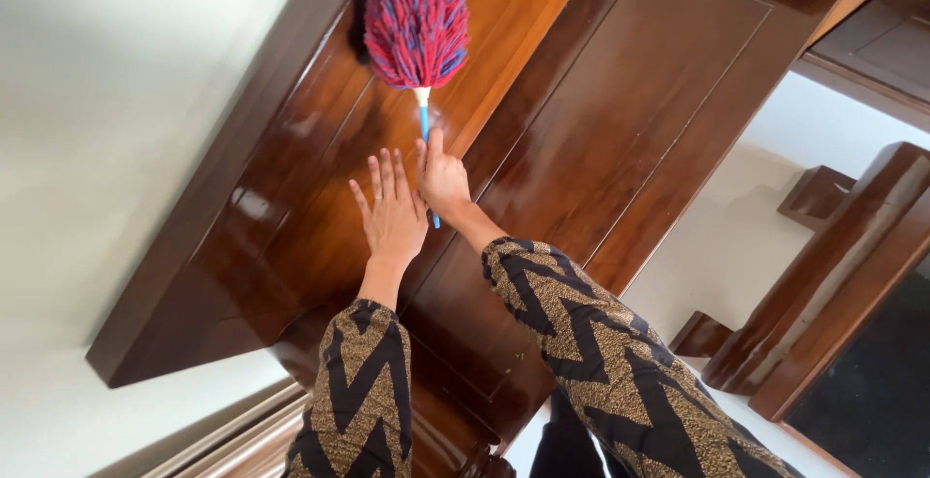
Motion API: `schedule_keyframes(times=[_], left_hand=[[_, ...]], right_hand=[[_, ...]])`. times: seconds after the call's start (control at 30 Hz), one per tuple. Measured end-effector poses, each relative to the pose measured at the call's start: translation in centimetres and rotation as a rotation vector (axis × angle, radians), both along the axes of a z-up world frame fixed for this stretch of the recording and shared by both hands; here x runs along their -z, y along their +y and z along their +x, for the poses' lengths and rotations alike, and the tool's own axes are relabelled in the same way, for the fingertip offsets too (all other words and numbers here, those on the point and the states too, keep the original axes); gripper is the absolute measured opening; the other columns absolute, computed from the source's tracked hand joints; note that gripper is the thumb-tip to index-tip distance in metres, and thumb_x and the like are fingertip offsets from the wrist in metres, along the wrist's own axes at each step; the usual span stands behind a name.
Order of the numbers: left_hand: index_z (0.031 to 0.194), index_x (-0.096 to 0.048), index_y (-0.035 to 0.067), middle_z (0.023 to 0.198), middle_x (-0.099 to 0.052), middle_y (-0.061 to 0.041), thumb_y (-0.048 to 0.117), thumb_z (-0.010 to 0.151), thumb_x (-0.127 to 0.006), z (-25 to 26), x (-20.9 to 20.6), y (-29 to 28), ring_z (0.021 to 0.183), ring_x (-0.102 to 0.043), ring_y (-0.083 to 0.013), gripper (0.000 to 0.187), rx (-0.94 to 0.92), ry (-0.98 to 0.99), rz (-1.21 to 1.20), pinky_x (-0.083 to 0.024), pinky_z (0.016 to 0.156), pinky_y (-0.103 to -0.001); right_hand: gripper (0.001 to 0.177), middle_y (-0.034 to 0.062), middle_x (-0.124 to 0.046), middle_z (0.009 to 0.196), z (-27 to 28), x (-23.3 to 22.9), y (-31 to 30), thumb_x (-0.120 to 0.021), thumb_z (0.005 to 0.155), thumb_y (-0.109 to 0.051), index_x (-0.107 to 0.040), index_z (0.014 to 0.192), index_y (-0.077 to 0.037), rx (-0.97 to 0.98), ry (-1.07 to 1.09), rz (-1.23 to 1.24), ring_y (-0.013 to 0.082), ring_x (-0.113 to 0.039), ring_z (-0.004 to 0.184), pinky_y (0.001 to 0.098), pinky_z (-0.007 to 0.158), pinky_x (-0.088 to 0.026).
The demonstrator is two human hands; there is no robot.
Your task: The person cleans wooden furniture by wiping the flat surfaces and curved edges with a duster while stabilizing the piece with their other hand.
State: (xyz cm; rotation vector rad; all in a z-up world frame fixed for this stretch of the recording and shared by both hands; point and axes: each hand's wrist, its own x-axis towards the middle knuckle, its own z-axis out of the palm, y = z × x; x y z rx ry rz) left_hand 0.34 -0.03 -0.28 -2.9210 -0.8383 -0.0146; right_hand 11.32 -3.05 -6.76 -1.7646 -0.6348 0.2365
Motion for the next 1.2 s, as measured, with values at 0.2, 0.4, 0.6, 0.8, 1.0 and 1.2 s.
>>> schedule_keyframes(times=[0.2, 0.4, 0.6, 0.8, 1.0, 1.2], left_hand=[[0.164, -0.016, 0.006, 0.172, -0.013, -0.014, 0.031, 0.104, -0.04, 1.0, 1.6, 0.0, 0.159, -0.005, -0.0295, 0.07, -0.03, 0.073, -0.004, 0.002, 0.123, -0.062], [0.164, -0.015, 0.007, 0.171, -0.012, -0.014, 0.037, 0.106, -0.041, 1.0, 3.4, 0.3, 0.158, -0.004, -0.0292, 0.07, -0.05, 0.101, -0.056, 0.003, 0.123, -0.062], [0.165, -0.014, 0.012, 0.172, -0.011, -0.015, 0.037, 0.106, -0.042, 0.7, 5.2, -0.6, 0.159, -0.004, -0.0307, 0.07, -0.007, 0.129, -0.062, 0.001, 0.123, -0.062], [0.166, -0.013, 0.015, 0.172, -0.008, -0.015, 0.036, 0.107, -0.041, 0.3, 8.4, -1.2, 0.159, -0.003, -0.0328, 0.069, 0.008, 0.147, -0.081, 0.0, 0.123, -0.063], [0.166, -0.011, 0.015, 0.173, -0.005, -0.013, 0.037, 0.108, -0.041, 0.1, 11.0, -2.0, 0.159, -0.003, -0.0317, 0.069, 0.002, 0.175, -0.125, 0.001, 0.123, -0.063], [0.166, -0.011, 0.015, 0.173, -0.003, -0.011, 0.037, 0.108, -0.04, -0.4, 12.7, -2.1, 0.159, -0.002, -0.0294, 0.069, -0.002, 0.205, -0.13, 0.001, 0.124, -0.062]], right_hand=[[0.026, 0.0227, -0.062, 0.06, 0.7, 0.9, -0.3, -0.04, 0.111, -0.035, -0.037, 0.11, -0.008, -0.029, 0.035, -0.025, 0.0481, -0.062, 0.056, 0.0559, 0.049, -0.049], [0.027, 0.0219, -0.063, 0.061, 0.3, 1.6, -0.3, -0.038, 0.111, -0.035, -0.036, 0.108, -0.008, -0.016, 0.167, -0.011, 0.0472, -0.062, 0.057, 0.055, 0.048, -0.049], [0.025, 0.02, -0.065, 0.063, 0.2, 5.9, -0.8, -0.038, 0.11, -0.033, -0.037, 0.109, -0.008, 0.005, 0.255, 0.004, 0.0446, -0.064, 0.056, 0.0529, 0.049, -0.051], [0.024, 0.0217, -0.068, 0.069, -0.9, 11.8, -0.9, -0.039, 0.111, -0.035, -0.04, 0.109, -0.011, 0.057, 0.286, -0.118, 0.0482, -0.066, 0.063, 0.0573, 0.054, -0.051], [0.027, 0.0259, -0.07, 0.077, -0.9, 17.1, -1.5, -0.04, 0.11, -0.039, -0.041, 0.109, -0.012, 0.086, 0.322, -0.275, 0.0525, -0.065, 0.071, 0.0622, 0.06, -0.051], [0.03, 0.0259, -0.07, 0.079, -0.3, 20.8, -2.2, -0.038, 0.107, -0.042, -0.042, 0.113, -0.013, 0.075, 0.408, -0.383, 0.0507, -0.068, 0.074, 0.0605, 0.065, -0.053]])
